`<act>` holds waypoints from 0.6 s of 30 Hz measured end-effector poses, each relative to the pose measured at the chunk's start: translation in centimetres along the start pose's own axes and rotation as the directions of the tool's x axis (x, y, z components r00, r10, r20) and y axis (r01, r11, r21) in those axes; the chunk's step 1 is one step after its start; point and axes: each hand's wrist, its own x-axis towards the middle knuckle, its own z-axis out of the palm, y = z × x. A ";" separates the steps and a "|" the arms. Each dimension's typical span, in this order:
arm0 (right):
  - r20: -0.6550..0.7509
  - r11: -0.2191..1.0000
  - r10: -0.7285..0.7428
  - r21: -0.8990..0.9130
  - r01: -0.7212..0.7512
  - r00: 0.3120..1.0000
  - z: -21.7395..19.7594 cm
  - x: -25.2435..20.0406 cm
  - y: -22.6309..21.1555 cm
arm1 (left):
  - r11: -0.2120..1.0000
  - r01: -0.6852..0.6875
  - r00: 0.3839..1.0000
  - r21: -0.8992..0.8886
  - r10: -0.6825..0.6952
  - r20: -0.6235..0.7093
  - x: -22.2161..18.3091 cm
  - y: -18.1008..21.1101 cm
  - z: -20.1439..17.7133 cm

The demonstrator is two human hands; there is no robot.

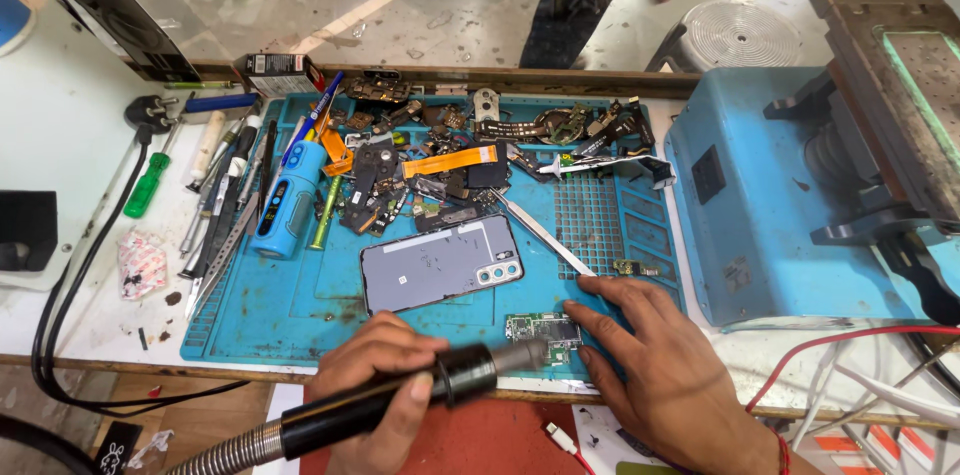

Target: The person heats a circuit board with a hot air station and presses on the components by hand.

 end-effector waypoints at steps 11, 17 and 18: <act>-0.054 1.000 0.003 0.002 -0.003 0.999 -0.1 0.0 -0.4 | 0.999 -0.002 1.000 -0.045 0.003 0.027 0.1 0.2 -0.1; -0.034 1.000 0.013 0.022 -0.012 0.999 -0.1 -0.2 -0.2 | 0.999 0.034 0.998 -0.031 -0.032 0.048 0.0 0.2 -0.3; -0.038 1.000 0.012 0.023 -0.011 0.999 -0.1 -0.1 -0.2 | 0.997 0.033 0.994 -0.070 -0.025 0.108 0.1 0.2 -0.5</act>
